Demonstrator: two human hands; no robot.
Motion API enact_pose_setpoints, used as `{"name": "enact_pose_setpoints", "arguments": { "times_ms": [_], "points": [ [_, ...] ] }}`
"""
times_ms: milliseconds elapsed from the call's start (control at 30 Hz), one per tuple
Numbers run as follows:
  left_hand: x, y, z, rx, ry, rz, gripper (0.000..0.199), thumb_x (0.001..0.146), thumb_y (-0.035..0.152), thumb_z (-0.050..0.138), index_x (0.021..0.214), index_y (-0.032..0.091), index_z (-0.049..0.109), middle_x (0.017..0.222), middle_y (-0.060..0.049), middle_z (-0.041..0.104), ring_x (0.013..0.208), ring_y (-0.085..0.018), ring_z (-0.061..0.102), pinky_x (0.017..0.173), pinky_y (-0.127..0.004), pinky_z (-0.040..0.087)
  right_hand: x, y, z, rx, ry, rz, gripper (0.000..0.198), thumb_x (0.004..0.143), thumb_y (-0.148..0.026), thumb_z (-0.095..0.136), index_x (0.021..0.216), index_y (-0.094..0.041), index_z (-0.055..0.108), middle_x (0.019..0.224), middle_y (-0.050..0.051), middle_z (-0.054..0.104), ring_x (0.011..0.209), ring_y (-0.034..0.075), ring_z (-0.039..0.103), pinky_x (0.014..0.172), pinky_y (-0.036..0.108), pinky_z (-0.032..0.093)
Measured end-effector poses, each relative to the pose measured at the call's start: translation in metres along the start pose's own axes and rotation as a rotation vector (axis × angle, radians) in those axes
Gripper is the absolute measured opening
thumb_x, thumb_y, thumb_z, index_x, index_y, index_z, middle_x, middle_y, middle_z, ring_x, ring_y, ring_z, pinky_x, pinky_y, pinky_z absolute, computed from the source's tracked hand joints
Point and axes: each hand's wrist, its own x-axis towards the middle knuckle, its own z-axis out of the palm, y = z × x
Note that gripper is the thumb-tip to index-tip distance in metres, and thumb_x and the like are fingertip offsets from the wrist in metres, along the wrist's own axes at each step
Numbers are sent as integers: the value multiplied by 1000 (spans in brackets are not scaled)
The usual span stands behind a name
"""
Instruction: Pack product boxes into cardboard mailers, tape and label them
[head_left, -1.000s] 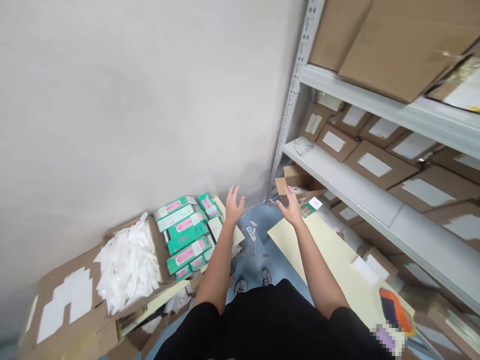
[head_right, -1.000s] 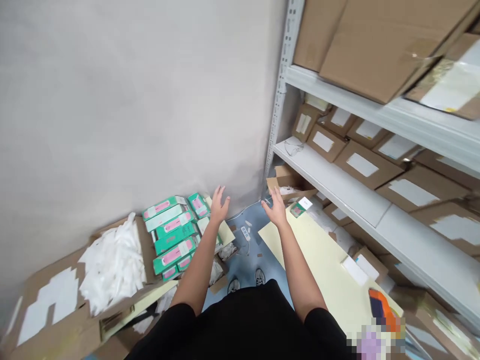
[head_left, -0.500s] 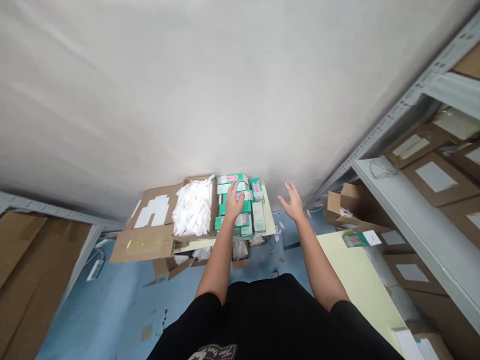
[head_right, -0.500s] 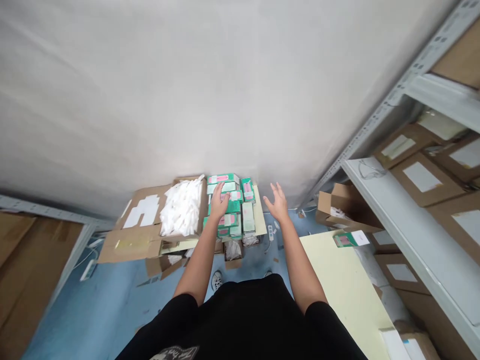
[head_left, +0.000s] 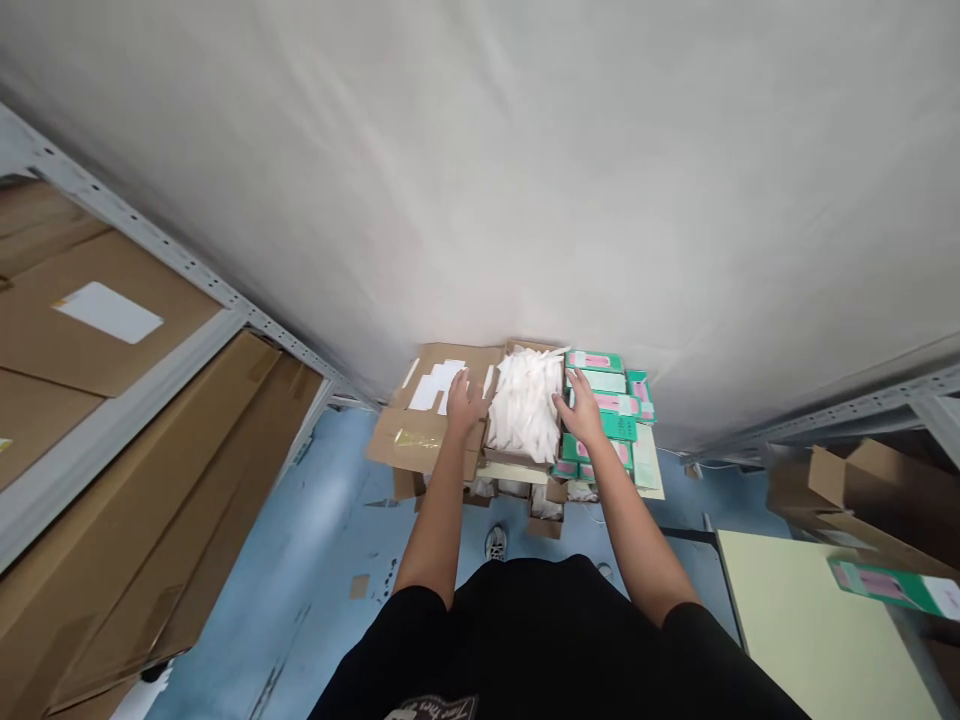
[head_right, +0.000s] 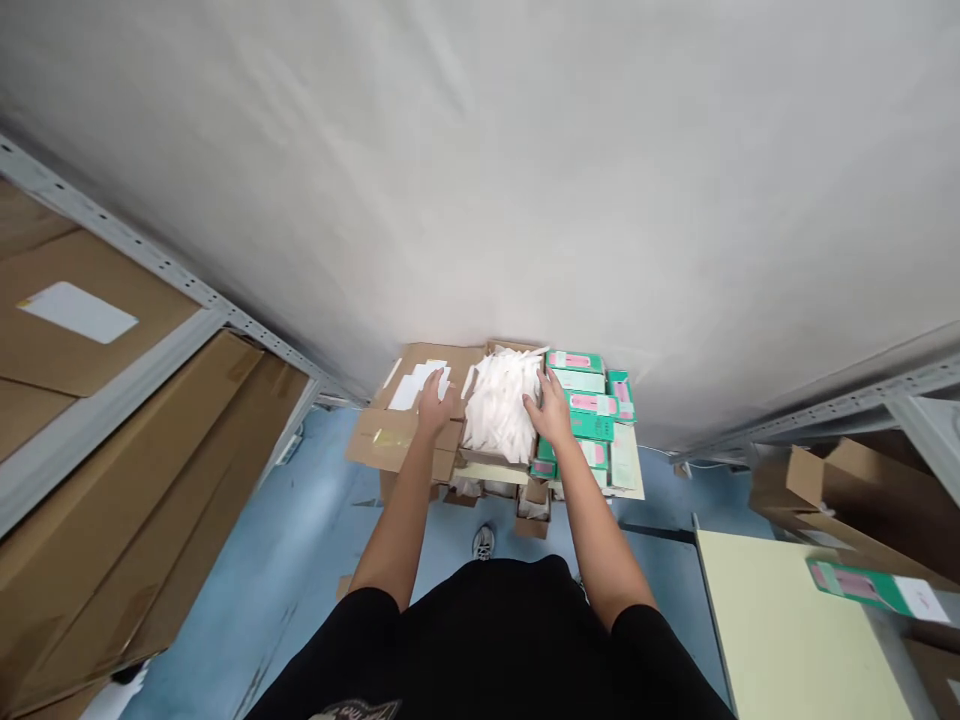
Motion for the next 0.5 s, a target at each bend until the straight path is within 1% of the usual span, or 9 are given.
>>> {"name": "enact_pose_setpoints", "arguments": {
  "times_ms": [100, 167, 233, 300, 400, 467, 500],
  "points": [
    [19, -55, -39, -10, 27, -77, 63, 96, 52, 63, 151, 23, 56, 163, -14, 49, 156, -31, 37, 133, -48, 24, 12, -37, 53, -6, -55, -9, 69, 100, -49, 56, 161, -21, 44, 171, 15, 36, 158, 31, 35, 129, 54, 33],
    [29, -90, -62, -2, 21, -168, 66, 91, 51, 68, 148, 20, 57, 160, -18, 51, 154, -34, 40, 131, -50, 26, 17, -61, 91, -9, -119, -6, 68, 101, -49, 54, 162, -21, 43, 172, 13, 35, 159, 29, 33, 130, 52, 32],
    [38, -123, -82, 20, -8, -278, 70, 86, 51, 73, 145, 17, 57, 157, -22, 53, 153, -37, 41, 128, -52, 29, 18, -84, 131, -11, -211, 0, 68, 101, -47, 52, 163, -20, 41, 172, 13, 34, 161, 28, 31, 130, 49, 31],
    [47, -150, -98, 48, -44, -372, 73, 80, 49, 77, 142, 15, 58, 157, -24, 52, 154, -39, 39, 127, -53, 30, 16, -103, 172, -33, -331, 25, 69, 102, -44, 50, 165, -18, 39, 173, 13, 33, 161, 28, 29, 130, 46, 31],
    [59, -187, -116, 93, -52, -481, 77, 70, 43, 83, 137, 14, 59, 161, -29, 45, 158, -43, 31, 126, -55, 28, 9, -121, 229, -150, -524, 129, 73, 100, -39, 51, 166, -12, 34, 174, 17, 29, 162, 31, 25, 131, 47, 27],
    [66, -211, -125, 115, -23, -542, 76, 66, 41, 84, 133, 14, 60, 160, -31, 44, 158, -45, 30, 122, -57, 32, 4, -124, 260, -274, -641, 252, 77, 99, -37, 54, 167, -10, 31, 175, 21, 25, 163, 36, 18, 130, 52, 22],
    [70, -223, -129, 100, -33, -534, 74, 66, 42, 83, 131, 15, 60, 158, -32, 46, 156, -45, 32, 119, -58, 35, 1, -124, 272, -335, -693, 312, 78, 99, -38, 55, 167, -11, 30, 175, 22, 23, 164, 38, 14, 129, 56, 20]
  ]
}}
